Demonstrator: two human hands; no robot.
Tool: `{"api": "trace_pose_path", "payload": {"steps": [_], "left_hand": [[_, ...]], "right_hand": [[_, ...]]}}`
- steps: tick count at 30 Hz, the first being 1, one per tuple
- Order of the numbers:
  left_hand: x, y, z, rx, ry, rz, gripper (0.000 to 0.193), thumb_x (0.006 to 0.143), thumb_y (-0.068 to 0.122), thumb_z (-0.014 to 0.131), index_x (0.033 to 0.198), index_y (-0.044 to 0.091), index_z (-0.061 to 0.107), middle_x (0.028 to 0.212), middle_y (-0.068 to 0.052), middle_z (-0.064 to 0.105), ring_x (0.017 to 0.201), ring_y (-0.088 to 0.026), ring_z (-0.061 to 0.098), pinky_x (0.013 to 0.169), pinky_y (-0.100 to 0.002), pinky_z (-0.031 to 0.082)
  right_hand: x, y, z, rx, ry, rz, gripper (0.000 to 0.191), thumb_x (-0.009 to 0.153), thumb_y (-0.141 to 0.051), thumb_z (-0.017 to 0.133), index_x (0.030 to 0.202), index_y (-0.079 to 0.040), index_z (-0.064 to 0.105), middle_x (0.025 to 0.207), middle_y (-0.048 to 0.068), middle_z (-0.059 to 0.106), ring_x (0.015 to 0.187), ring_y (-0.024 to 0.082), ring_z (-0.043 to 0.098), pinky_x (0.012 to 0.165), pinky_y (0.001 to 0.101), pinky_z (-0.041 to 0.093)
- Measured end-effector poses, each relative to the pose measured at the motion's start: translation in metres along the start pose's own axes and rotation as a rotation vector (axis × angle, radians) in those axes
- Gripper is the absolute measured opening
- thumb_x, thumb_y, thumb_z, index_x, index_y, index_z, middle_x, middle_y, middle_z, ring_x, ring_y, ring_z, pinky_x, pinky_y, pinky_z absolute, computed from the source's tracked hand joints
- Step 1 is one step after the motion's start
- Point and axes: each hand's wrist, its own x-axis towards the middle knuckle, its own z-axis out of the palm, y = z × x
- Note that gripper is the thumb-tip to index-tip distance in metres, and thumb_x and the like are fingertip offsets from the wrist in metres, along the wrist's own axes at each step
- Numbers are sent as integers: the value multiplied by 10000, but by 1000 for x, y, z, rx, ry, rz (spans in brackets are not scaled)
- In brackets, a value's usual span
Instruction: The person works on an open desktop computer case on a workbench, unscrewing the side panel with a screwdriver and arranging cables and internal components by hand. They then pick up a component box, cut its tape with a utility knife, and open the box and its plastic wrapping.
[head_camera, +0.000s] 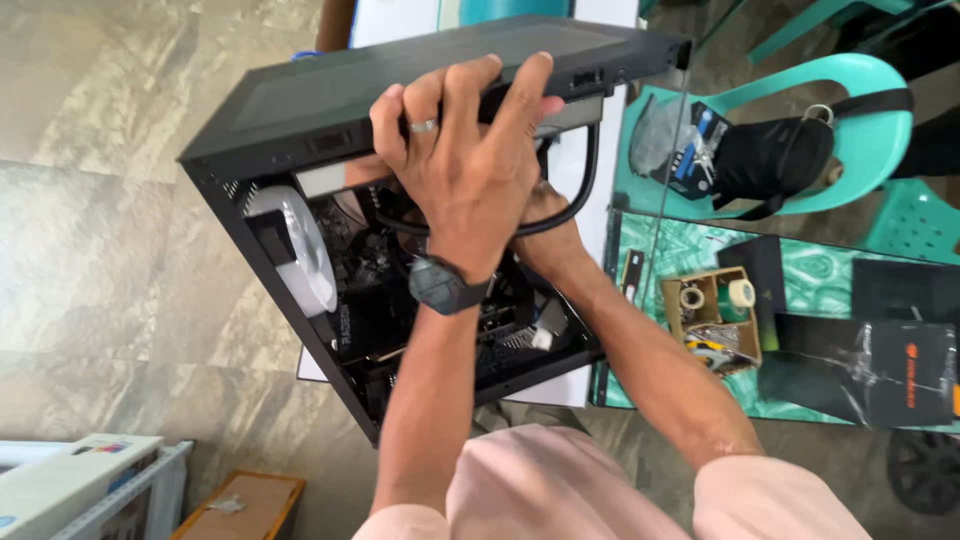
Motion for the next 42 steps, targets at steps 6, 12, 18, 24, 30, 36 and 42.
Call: {"api": "trace_pose_path", "payload": {"steps": [6,12,18,24,30,36,42], "left_hand": [[-4,0,-4,-52,72,80,287,1000,339,755,1274,267,712,1208,27,614,1131,-189,541,1116,-448,278],[-9,-4,5,-85,5,88,285,966,285,745,1247,267,704,1235,35,597,1157,-175,536,1112,-435,277],[7,1,-3,-32,31,73,263,959,268,762,1217,287,717,1177,28,609,1134,-204,549,1151,-469,295],[7,4,-13,-107,-33,61,279,981,314,774,1255,297,725,1173,34,610,1122,-219,541,1092,-429,296],[1,4,-5,-117,-2,55,310,960,313,772,1264,292,713,1185,27,608,1146,-223,527,1143,-460,281],[2,7,3,-126,51,61,287,974,223,783,1247,272,711,1172,28,590,1151,-226,514,1116,-434,265],[-3,9,7,-125,16,43,294,971,291,796,1250,283,705,1142,32,584,1131,-209,509,1160,-474,263]], "right_hand": [[14,16,-10,99,-141,39,245,771,-118,751,988,-2,739,857,243,708,740,459,672,627,536,529],[-16,-7,-9,227,110,107,254,798,-94,738,1031,4,712,995,256,709,904,453,696,743,490,575],[0,-14,-17,166,108,123,204,800,-31,735,983,43,688,938,265,692,848,454,683,721,485,566],[9,-15,-27,187,49,132,164,796,-49,711,944,17,683,928,247,688,856,473,663,736,511,551],[22,-13,-43,14,-67,35,200,769,-97,724,946,-2,715,899,240,700,802,476,653,724,570,517],[25,-18,-55,1,-192,38,196,766,-148,744,937,-52,733,898,240,716,825,465,672,716,548,539],[32,20,-44,120,-474,74,189,818,-151,703,990,-80,738,961,189,743,926,427,695,773,508,553]]}}
